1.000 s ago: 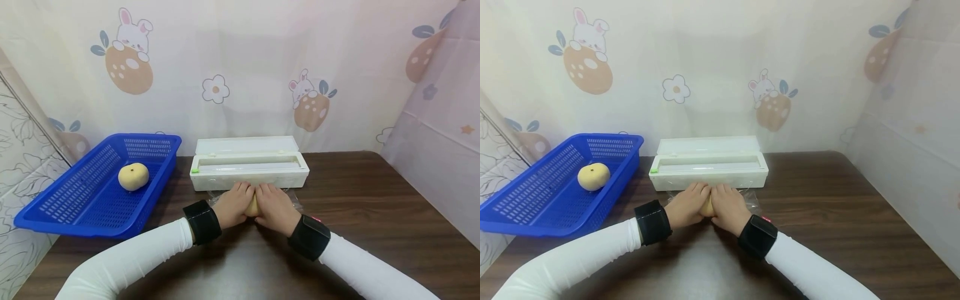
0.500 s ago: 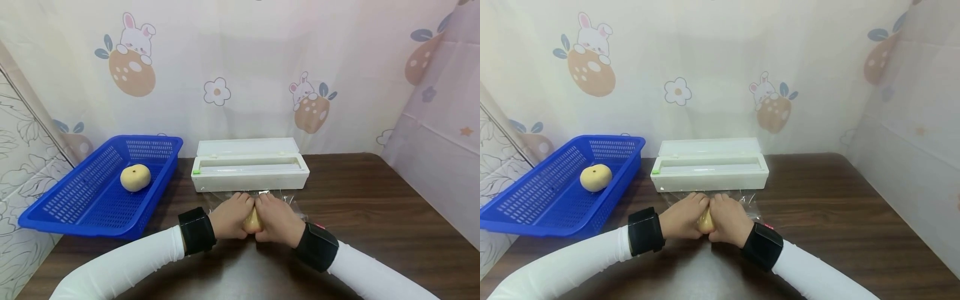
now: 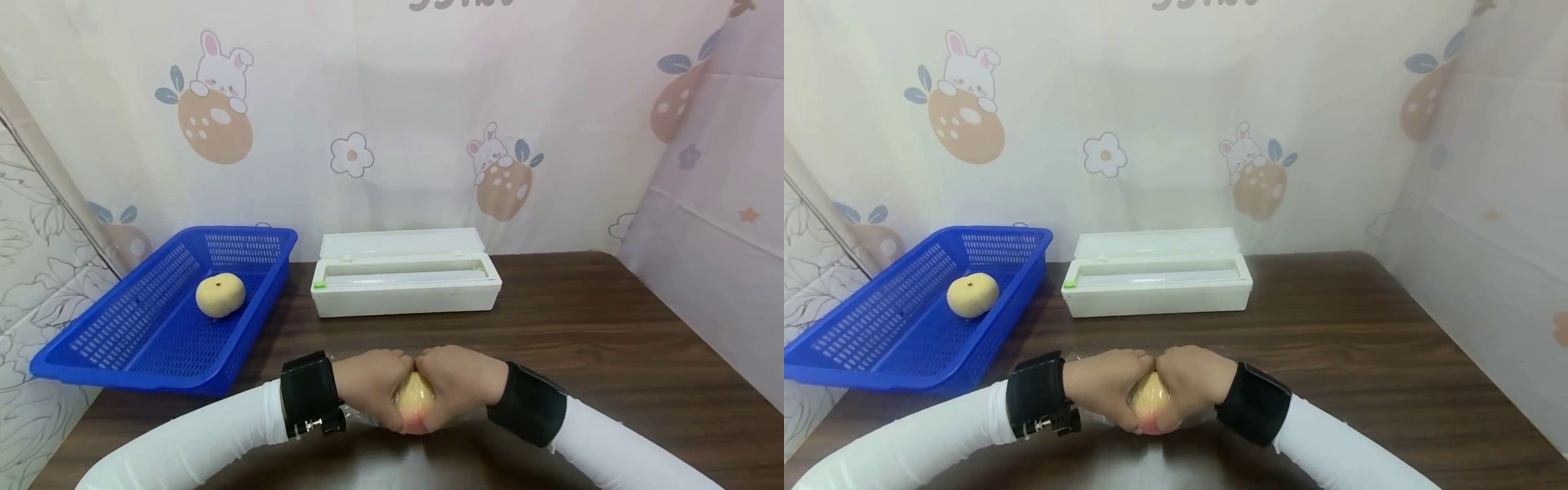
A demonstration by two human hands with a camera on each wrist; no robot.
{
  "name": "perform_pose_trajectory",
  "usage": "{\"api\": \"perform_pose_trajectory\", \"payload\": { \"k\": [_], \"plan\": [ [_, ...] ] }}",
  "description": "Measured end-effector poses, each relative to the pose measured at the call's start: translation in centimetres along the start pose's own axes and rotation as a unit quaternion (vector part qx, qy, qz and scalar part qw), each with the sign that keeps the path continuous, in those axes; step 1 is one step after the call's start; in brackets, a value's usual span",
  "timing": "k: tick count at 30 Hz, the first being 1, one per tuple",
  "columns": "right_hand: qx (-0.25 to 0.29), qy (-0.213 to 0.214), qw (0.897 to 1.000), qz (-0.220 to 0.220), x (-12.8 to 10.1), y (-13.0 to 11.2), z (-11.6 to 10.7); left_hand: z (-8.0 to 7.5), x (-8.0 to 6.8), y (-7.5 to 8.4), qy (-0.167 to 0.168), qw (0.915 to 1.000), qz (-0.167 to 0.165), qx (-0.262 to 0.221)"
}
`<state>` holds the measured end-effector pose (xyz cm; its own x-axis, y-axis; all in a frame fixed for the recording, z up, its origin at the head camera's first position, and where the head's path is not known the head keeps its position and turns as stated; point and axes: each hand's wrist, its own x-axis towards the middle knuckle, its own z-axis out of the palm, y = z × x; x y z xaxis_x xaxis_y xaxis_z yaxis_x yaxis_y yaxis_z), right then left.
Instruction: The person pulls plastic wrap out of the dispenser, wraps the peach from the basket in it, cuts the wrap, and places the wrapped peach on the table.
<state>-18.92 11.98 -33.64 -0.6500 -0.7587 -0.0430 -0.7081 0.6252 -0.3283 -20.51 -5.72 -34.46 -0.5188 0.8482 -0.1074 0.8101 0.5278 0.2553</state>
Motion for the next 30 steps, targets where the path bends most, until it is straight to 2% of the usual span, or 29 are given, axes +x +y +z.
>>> {"api": "perform_pose_trajectory", "payload": {
  "k": [9,17,30],
  "plan": [
    [0.067,-0.071,0.995,-0.011,0.9,0.8,-0.8,0.1,0.0,-1.2,-0.023,0.9956,0.009,-0.091],
    [0.047,-0.1,0.994,-0.014,1.8,1.0,-1.2,0.3,-0.2,-2.0,-0.026,0.9884,0.016,-0.149],
    [0.099,-0.147,0.984,0.002,2.5,2.4,-1.7,-0.1,0.8,-3.1,-0.071,0.9745,0.021,-0.212]
  ]
}}
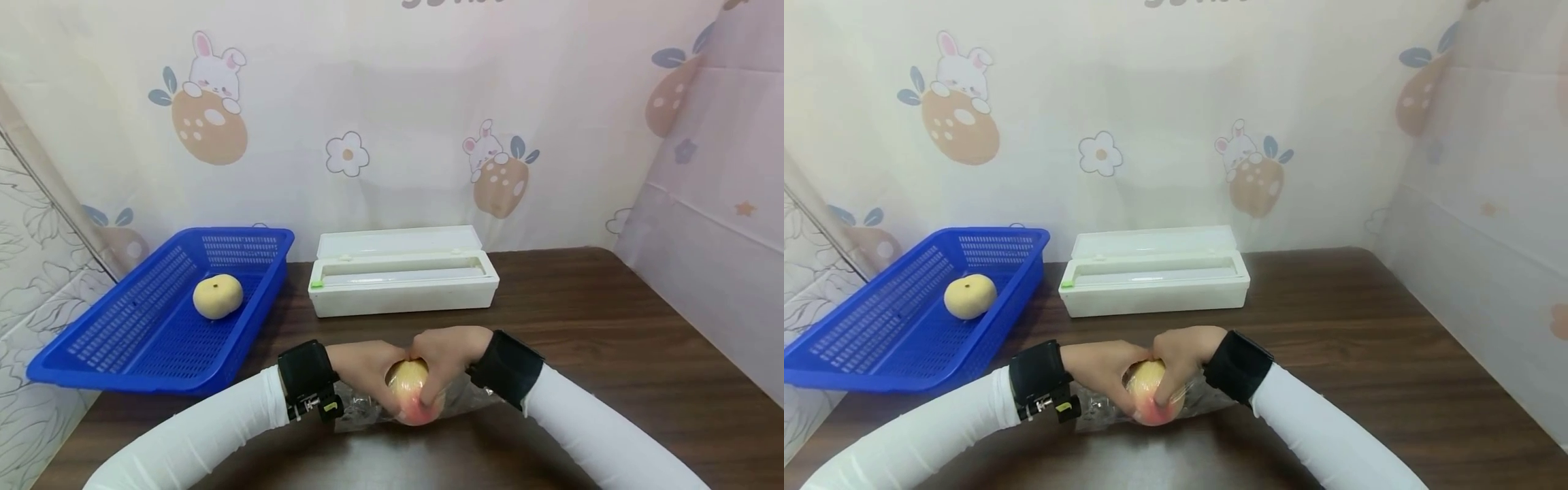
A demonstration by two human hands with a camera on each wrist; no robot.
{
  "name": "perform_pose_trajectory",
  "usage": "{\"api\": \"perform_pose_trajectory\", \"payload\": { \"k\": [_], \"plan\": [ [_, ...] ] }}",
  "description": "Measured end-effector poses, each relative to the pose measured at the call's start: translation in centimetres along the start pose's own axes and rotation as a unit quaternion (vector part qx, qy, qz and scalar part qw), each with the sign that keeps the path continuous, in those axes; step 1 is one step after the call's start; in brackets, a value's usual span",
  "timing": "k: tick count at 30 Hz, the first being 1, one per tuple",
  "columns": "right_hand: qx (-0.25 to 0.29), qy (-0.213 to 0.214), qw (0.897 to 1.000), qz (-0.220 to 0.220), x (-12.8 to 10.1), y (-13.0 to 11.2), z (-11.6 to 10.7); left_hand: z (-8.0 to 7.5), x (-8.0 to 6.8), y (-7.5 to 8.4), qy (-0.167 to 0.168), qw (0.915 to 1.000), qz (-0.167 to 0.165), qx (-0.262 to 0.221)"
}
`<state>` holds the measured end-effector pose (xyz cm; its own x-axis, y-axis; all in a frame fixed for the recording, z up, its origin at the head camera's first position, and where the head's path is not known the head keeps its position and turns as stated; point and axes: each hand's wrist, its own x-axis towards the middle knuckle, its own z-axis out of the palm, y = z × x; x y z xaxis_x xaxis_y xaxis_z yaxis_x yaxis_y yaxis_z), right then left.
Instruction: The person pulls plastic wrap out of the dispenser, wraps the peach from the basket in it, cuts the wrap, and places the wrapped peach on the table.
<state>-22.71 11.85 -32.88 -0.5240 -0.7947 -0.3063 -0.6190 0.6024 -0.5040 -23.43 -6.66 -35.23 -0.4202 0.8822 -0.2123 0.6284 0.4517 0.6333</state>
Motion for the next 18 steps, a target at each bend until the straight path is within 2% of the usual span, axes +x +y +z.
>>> {"api": "perform_pose_trajectory", "payload": {
  "k": [6,15,18],
  "plan": [
    [0.014,-0.02,1.0,0.016,0.3,0.7,-0.2,0.0,0.1,-0.6,0.008,0.9999,0.004,-0.012],
    [0.057,-0.042,0.997,0.026,0.5,1.8,-0.4,0.0,-0.7,-0.3,0.05,0.9984,0.002,0.026],
    [0.059,-0.047,0.996,0.037,0.6,2.1,-0.5,-0.3,-0.9,0.2,0.074,0.9958,0.01,0.054]
  ]
}}
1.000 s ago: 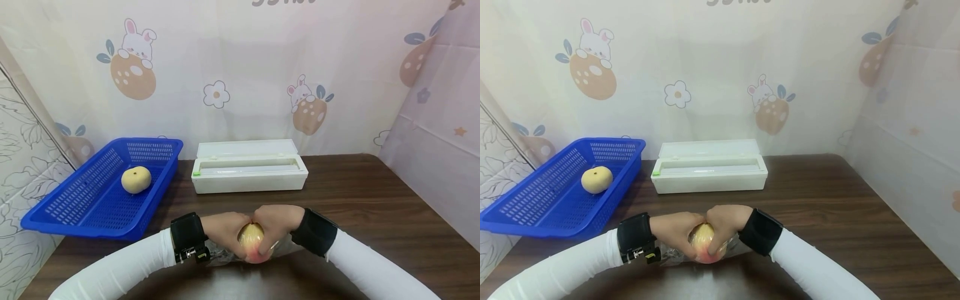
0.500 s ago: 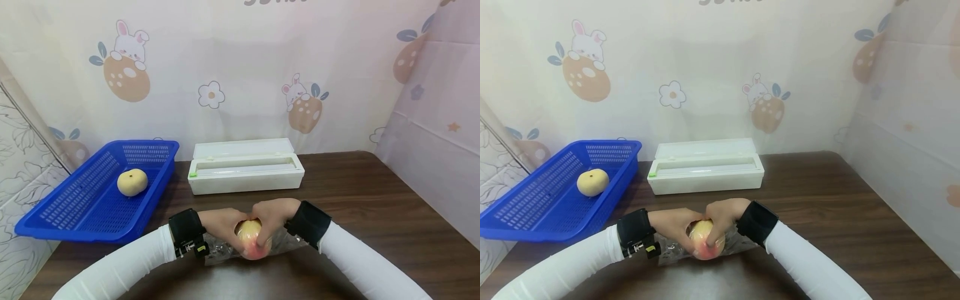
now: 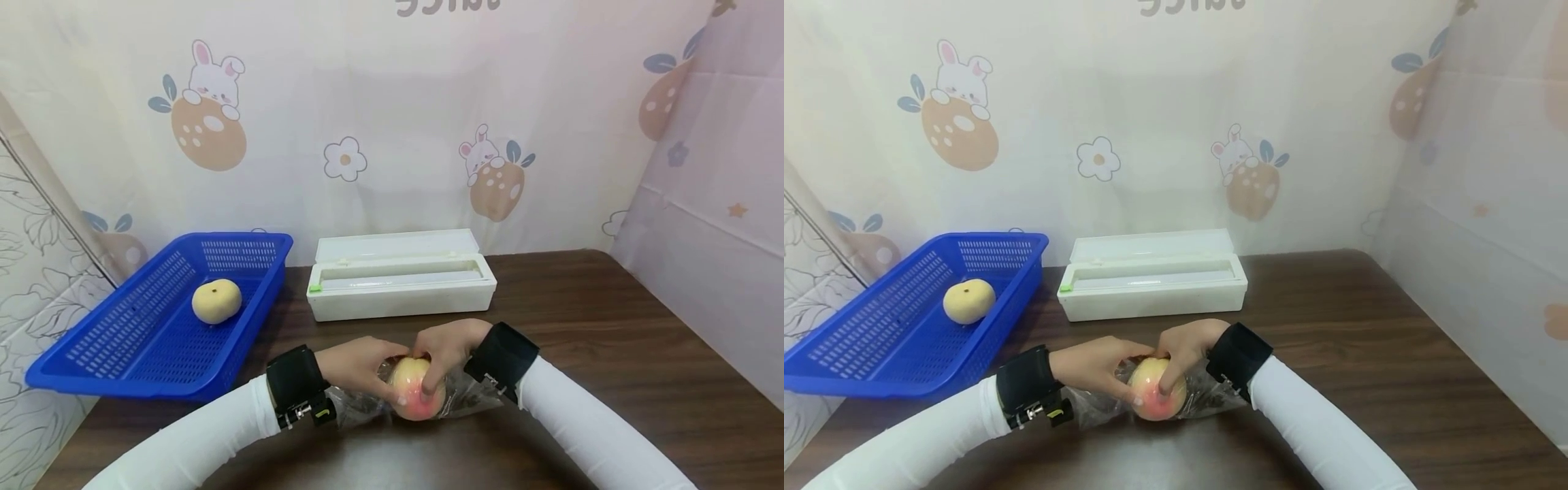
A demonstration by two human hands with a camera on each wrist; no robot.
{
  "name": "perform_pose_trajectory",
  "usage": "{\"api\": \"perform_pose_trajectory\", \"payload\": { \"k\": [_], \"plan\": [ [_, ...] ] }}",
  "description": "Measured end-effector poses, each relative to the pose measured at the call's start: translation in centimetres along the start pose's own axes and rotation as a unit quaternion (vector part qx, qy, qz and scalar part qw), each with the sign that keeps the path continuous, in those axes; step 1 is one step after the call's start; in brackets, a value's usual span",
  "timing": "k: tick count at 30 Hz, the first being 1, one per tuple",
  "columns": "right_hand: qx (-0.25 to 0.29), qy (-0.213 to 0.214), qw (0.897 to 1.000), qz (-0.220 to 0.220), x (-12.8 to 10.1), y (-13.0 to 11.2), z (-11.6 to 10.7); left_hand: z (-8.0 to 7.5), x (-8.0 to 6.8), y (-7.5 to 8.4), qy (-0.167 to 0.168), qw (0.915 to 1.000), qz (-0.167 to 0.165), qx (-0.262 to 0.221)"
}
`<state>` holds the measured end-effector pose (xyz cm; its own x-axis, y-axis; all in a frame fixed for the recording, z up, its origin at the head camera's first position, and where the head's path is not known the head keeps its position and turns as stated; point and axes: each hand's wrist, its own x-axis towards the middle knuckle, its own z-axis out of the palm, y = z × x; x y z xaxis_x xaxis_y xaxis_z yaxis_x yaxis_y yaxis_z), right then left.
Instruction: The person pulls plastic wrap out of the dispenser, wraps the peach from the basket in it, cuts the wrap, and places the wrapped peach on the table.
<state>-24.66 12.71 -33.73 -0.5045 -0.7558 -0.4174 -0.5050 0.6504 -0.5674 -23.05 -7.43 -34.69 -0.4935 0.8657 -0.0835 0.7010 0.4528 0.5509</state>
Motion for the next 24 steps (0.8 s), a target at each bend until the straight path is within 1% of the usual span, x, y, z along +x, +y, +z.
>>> {"api": "perform_pose_trajectory", "payload": {
  "k": [2,3,4,5,6,8,10,11,12,13,16,18,19,21,24],
  "plan": [
    [-0.002,-0.004,1.0,0.005,0.1,0.2,-0.1,0.0,-0.2,0.5,0.037,0.9986,0.014,0.034],
    [-0.001,-0.007,1.0,0.004,0.2,0.2,-0.1,0.0,-0.3,0.8,0.061,0.9962,0.025,0.057],
    [0.004,-0.011,1.0,0.003,0.3,0.2,-0.2,0.1,-0.5,1.2,0.087,0.9919,0.041,0.083],
    [0.012,-0.015,1.0,0.001,0.3,0.2,-0.2,0.3,-0.6,1.7,0.113,0.9855,0.056,0.113],
    [0.018,-0.018,1.0,-0.003,0.3,0.3,-0.3,0.6,-0.7,2.1,0.137,0.9763,0.073,0.151],
    [0.034,-0.027,0.999,-0.01,0.5,0.3,-0.4,1.2,-0.9,3.0,0.173,0.95,0.106,0.237],
    [0.046,-0.035,0.998,-0.014,0.5,0.3,-0.5,1.9,-1.1,3.8,0.189,0.9234,0.127,0.309],
    [0.047,-0.036,0.998,-0.012,0.6,0.3,-0.5,2.3,-1.3,4.1,0.191,0.9137,0.128,0.335],
    [0.047,-0.038,0.998,-0.011,0.6,0.4,-0.5,2.6,-1.4,4.3,0.189,0.9072,0.124,0.355],
    [0.046,-0.04,0.998,-0.009,0.6,0.4,-0.4,2.9,-1.5,4.5,0.183,0.9064,0.114,0.363],
    [0.039,-0.039,0.998,0.001,0.6,0.4,-0.4,3.6,-1.6,4.6,0.169,0.9141,0.074,0.361],
    [0.034,-0.039,0.999,0.003,0.6,0.5,-0.4,3.9,-1.5,4.5,0.164,0.9174,0.058,0.358],
    [0.031,-0.039,0.999,0.003,0.6,0.4,-0.5,4.0,-1.5,4.4,0.165,0.9175,0.055,0.358],
    [0.032,-0.04,0.999,0.005,0.6,0.4,-0.5,4.2,-1.3,4.3,0.175,0.9132,0.058,0.364],
    [0.033,-0.042,0.999,0.008,0.6,0.4,-0.7,4.4,-1.2,4.1,0.199,0.9052,0.069,0.369]
  ]
}}
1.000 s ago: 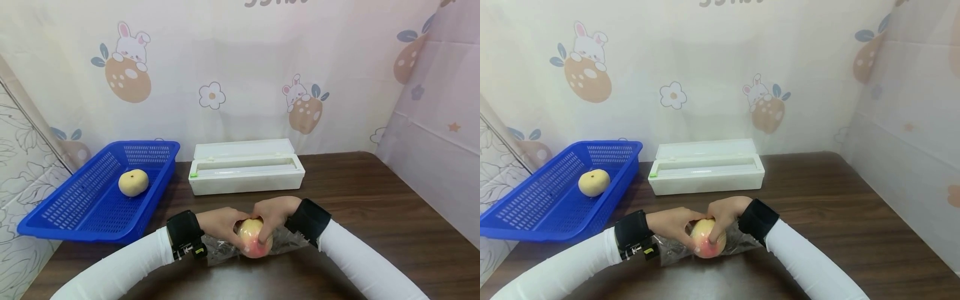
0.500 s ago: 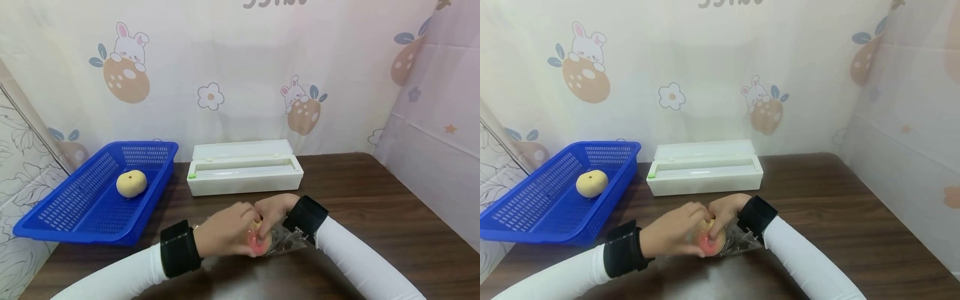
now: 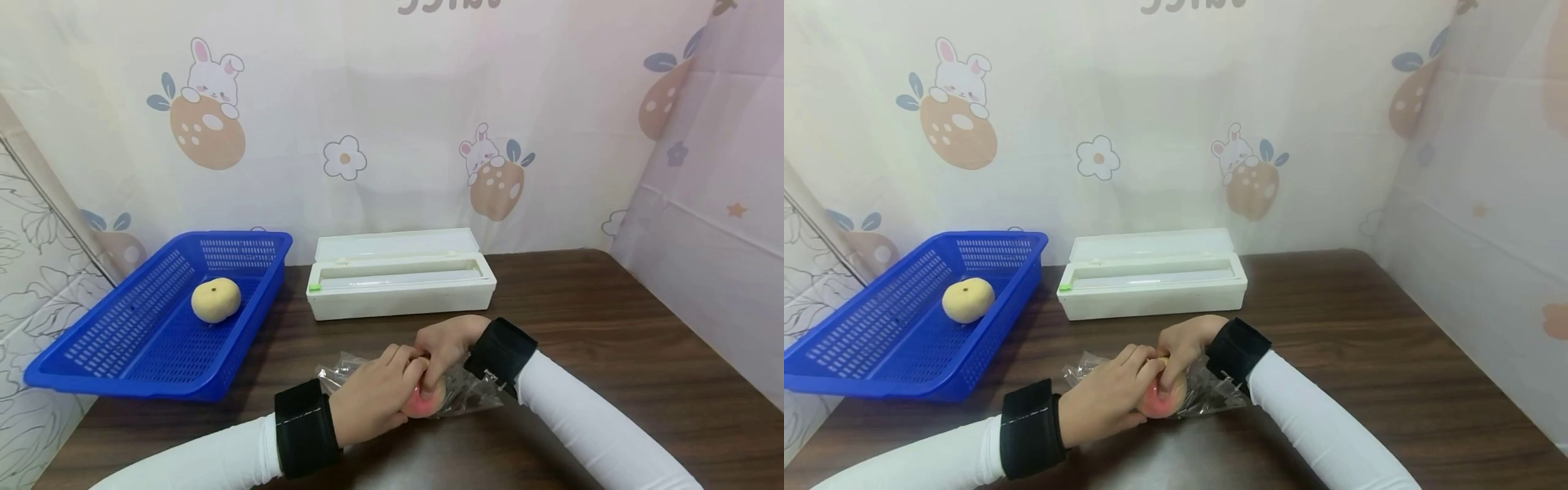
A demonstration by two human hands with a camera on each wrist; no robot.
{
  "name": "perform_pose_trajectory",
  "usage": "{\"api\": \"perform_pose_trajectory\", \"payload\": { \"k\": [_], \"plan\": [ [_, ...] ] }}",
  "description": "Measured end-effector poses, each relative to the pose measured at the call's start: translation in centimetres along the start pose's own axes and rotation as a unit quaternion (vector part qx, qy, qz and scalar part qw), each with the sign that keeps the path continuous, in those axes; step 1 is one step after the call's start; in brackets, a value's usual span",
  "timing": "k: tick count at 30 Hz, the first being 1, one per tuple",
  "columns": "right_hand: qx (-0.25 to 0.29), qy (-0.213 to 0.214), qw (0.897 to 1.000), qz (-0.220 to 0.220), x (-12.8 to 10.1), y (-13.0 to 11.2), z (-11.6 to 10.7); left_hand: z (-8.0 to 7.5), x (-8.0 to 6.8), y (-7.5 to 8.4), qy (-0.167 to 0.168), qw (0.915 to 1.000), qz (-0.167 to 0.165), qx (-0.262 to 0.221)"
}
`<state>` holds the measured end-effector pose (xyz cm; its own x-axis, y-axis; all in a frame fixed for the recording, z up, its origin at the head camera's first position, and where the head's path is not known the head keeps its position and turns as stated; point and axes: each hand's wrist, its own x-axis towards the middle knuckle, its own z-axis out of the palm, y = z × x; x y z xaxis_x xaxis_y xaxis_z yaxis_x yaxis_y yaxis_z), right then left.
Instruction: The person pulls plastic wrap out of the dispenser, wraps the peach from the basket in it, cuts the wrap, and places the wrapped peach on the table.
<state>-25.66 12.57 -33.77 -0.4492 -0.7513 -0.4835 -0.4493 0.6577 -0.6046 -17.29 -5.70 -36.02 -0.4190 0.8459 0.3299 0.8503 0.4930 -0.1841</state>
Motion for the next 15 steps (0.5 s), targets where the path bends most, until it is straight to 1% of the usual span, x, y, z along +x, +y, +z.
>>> {"api": "perform_pose_trajectory", "payload": {
  "k": [3,6,12,15],
  "plan": [
    [-0.002,0.003,1.0,-0.001,0.1,0.1,0.1,0.2,-0.1,0.0,0.013,0.9999,0.0,0.002],
    [-0.004,0.007,1.0,-0.004,-0.1,0.1,0.4,0.3,0.0,-0.1,0.011,0.9999,-0.002,-0.002],
    [-0.001,0.028,0.999,-0.027,-0.9,0.2,0.7,0.1,0.4,-0.3,-0.008,0.9999,-0.006,-0.005],
    [-0.016,0.049,0.998,-0.041,-1.6,0.2,0.8,0.0,0.6,-0.5,-0.021,0.9997,-0.011,-0.002]
  ]
}}
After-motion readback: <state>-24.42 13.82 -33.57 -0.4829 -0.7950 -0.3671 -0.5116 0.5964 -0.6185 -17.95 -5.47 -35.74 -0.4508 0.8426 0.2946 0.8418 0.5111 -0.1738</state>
